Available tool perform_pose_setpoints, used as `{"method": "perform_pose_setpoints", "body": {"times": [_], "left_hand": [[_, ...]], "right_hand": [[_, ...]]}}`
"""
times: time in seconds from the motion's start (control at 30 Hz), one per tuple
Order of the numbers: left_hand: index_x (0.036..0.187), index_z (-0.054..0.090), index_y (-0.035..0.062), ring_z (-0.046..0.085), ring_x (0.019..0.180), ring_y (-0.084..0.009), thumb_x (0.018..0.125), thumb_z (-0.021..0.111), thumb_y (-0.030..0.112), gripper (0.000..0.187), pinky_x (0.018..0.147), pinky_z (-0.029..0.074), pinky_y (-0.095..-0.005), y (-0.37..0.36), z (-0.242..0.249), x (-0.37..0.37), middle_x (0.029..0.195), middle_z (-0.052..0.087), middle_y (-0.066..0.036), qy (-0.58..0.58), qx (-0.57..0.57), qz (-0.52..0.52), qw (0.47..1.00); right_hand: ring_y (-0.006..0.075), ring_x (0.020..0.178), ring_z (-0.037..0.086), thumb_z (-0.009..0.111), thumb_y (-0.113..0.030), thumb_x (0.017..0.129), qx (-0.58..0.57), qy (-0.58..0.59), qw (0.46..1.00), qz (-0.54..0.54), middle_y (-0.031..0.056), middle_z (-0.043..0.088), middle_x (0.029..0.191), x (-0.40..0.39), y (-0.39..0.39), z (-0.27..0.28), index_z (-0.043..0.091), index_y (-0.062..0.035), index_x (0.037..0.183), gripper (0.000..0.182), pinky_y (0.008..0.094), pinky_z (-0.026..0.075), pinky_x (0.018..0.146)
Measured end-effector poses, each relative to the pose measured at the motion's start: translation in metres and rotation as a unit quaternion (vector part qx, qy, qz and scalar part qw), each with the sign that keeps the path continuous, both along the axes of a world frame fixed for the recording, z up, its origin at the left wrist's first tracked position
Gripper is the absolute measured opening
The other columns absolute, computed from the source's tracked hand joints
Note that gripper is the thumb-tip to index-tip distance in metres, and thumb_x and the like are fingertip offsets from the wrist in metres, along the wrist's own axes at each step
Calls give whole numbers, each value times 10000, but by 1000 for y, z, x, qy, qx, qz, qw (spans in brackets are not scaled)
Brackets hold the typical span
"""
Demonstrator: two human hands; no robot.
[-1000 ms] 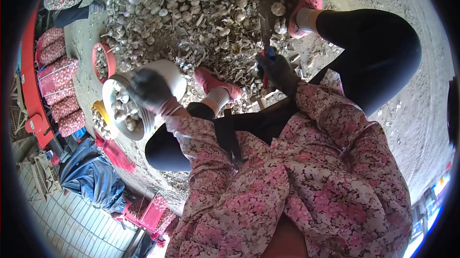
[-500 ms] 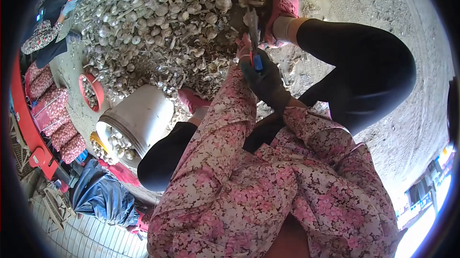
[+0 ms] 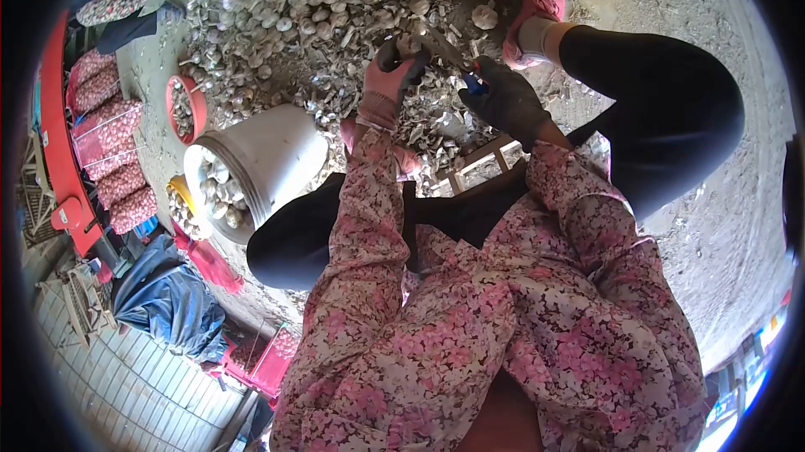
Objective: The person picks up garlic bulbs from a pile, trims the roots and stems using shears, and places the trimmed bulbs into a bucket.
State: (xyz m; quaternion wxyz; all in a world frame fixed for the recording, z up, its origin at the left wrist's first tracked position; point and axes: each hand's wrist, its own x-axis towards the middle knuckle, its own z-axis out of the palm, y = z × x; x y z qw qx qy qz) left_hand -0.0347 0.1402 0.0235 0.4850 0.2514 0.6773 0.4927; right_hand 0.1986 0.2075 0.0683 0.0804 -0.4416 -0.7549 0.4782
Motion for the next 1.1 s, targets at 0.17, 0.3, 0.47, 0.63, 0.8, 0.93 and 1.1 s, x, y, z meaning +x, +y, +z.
{"method": "perform_pose_setpoints", "body": {"times": [0.17, 0.3, 0.47, 0.63, 0.8, 0.93, 1.1], "left_hand": [[1172, 606, 18, 649, 854, -195, 767, 708, 72, 422, 769, 527, -279, -18, 43, 2, 1060, 644, -81, 383, -50, -146, 911], [1082, 653, 58, 585, 719, -160, 724, 741, 176, 387, 703, 504, -315, -35, 85, 31, 920, 665, -109, 10, 67, 85, 994], [894, 625, 52, 477, 600, -114, 761, 530, 765, 731, 556, 417, -211, -65, 74, 46, 719, 535, -20, -447, 5, 143, 883], [940, 607, 54, 486, 637, -81, 867, 532, 625, 580, 566, 434, -204, -68, 38, 23, 779, 551, -6, -483, 94, 84, 867], [1138, 529, 136, 534, 816, -86, 926, 601, 351, 310, 672, 500, -203, -66, 50, 22, 980, 557, -15, -356, 259, 238, 866], [1313, 437, 163, 591, 783, -122, 910, 627, 262, 457, 610, 499, -235, -63, 58, 26, 1037, 592, -53, -177, 213, 196, 941], [1427, 310, 116, 643, 852, -214, 847, 640, 28, 673, 669, 544, -301, -55, 60, 29, 1179, 573, -114, -86, 137, 88, 983]], "right_hand": [[331, 886, 644, 669, -342, 801, 73, -29, 995, 59, 164, 664, 929, -3, -13, 10, 589, -91, 1062, 371, 419, 498, 782], [313, 788, 659, 646, -342, 832, 62, 13, 997, 47, 136, 672, 834, -7, -29, 21, 623, -97, 990, 293, 409, 512, 712], [334, 774, 662, 649, -336, 837, 92, 47, 992, 75, 155, 670, 824, -14, -52, 14, 606, -85, 1003, 304, 422, 510, 680], [340, 743, 652, 628, -331, 858, 87, 43, 991, 91, 166, 647, 760, -18, -58, 13, 612, -69, 961, 282, 429, 502, 659], [354, 732, 641, 631, -337, 863, -56, 148, 987, 15, 166, 634, 737, -22, -64, -14, 604, -59, 954, 294, 424, 494, 649], [354, 746, 646, 647, -336, 846, 7, 74, 997, 1, 144, 644, 756, -22, -46, 17, 566, -74, 1046, 340, 424, 509, 686], [343, 766, 647, 664, -328, 812, 134, 17, 990, 51, 155, 647, 813, -26, -28, 13, 553, -67, 1104, 408, 438, 507, 702]]}}
